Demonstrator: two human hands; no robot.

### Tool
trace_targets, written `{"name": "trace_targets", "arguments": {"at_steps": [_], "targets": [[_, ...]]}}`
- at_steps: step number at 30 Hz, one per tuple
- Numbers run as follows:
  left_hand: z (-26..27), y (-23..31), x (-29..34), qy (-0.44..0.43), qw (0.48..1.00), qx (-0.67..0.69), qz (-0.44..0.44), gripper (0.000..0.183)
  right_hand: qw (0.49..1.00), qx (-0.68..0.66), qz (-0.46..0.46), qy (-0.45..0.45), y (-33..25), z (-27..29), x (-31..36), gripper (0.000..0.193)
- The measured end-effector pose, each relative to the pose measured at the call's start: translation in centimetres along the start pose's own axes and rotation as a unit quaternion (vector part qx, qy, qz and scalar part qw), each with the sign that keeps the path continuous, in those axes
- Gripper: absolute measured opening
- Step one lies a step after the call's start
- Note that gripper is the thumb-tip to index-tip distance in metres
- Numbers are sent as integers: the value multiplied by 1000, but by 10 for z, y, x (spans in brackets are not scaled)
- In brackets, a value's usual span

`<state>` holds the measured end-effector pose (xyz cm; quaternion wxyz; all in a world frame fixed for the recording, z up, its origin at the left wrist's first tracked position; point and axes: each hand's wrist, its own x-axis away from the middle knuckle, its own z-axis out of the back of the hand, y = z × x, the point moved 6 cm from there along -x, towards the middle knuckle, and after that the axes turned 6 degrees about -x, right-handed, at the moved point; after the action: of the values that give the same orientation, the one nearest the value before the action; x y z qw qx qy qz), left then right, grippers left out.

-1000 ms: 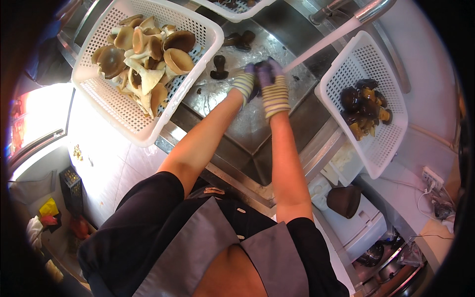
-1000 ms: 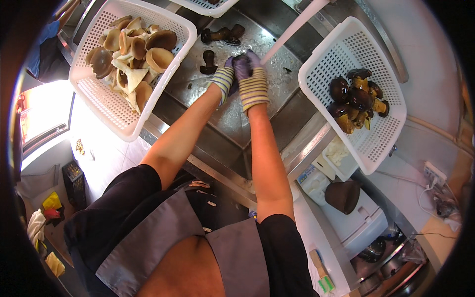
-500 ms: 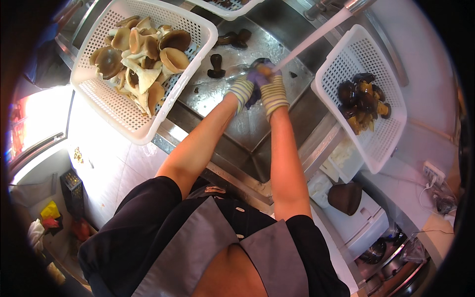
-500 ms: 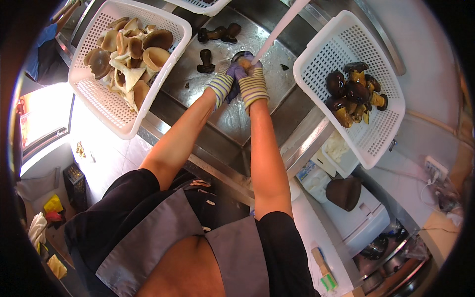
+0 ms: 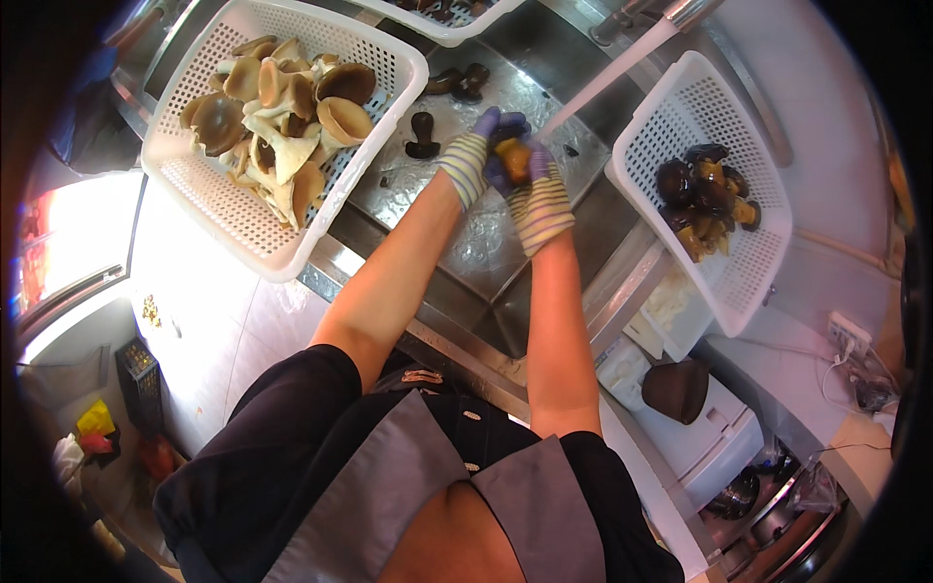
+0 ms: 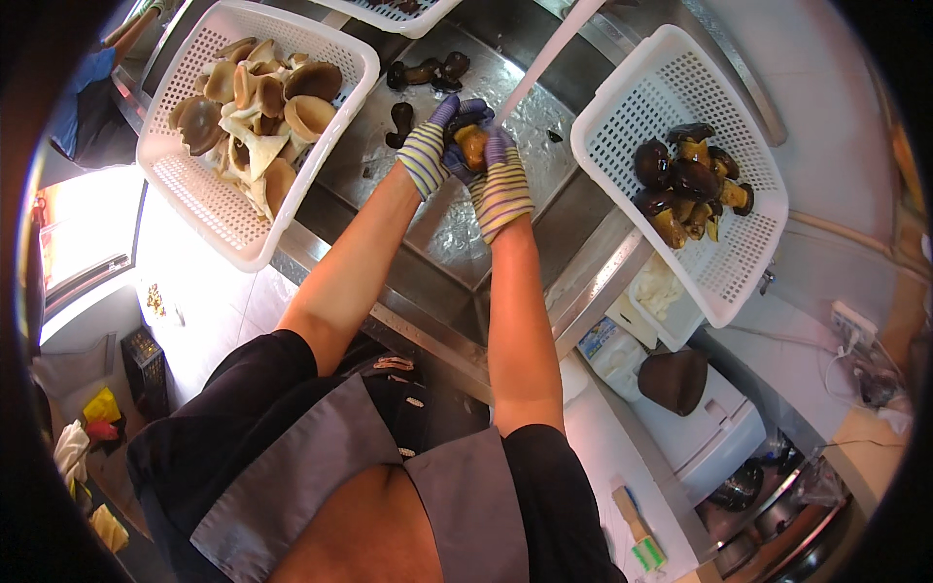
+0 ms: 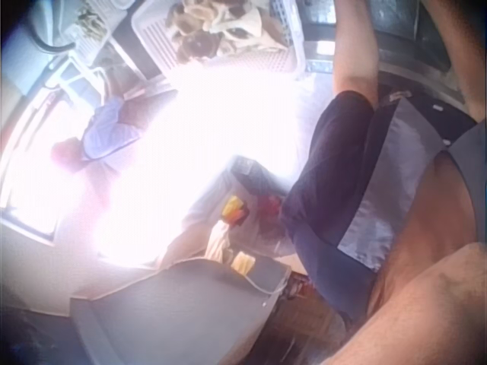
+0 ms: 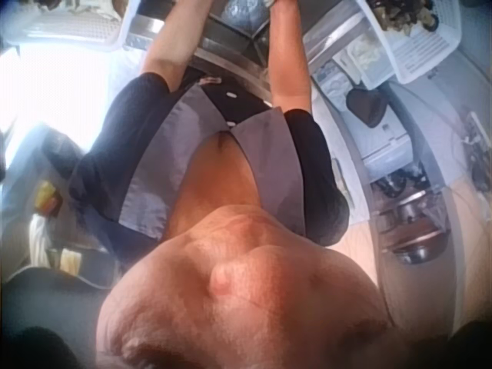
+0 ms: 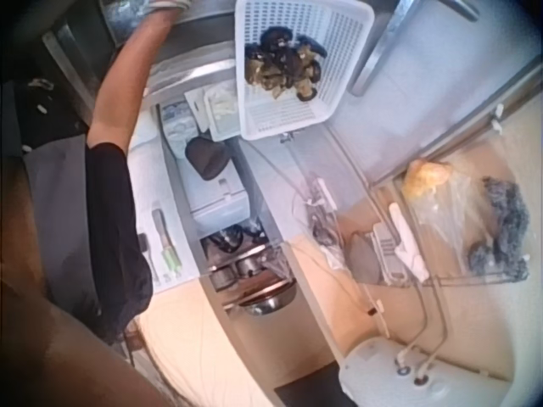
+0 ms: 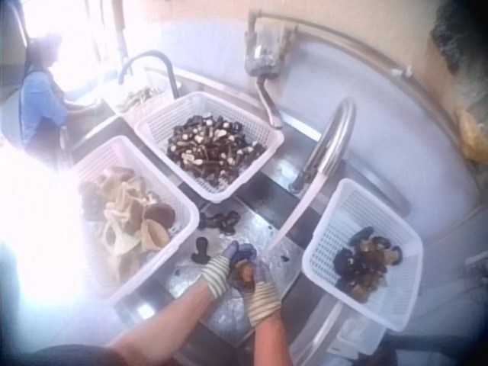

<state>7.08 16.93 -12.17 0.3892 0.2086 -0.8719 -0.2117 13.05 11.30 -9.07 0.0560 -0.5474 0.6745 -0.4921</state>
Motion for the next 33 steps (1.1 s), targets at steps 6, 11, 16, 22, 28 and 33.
{"name": "trace_targets", "arguments": {"at_steps": [6, 11, 16, 22, 28, 33], "targets": [[-1, 17, -3, 114, 876, -430, -187, 40, 870, 449, 200, 43, -28, 3, -8, 25], [0, 7, -10, 48, 984, -169, 0, 45, 867, 346, 317, -170, -32, -9, 2, 17], [-23, 21, 18, -136, 984, 36, -113, 40, 985, -83, 66, -137, -11, 8, 4, 27], [-14, 26, 26, -157, 970, -68, -174, 42, 992, 82, 63, -72, -9, 6, -6, 26], [-16, 18, 19, -26, 949, -271, -161, 34, 767, 586, 252, -72, -56, -24, 19, 28], [-34, -1, 9, -240, 968, -75, 14, 79, 841, 449, 302, 23, -147, 14, 71, 24]]}}
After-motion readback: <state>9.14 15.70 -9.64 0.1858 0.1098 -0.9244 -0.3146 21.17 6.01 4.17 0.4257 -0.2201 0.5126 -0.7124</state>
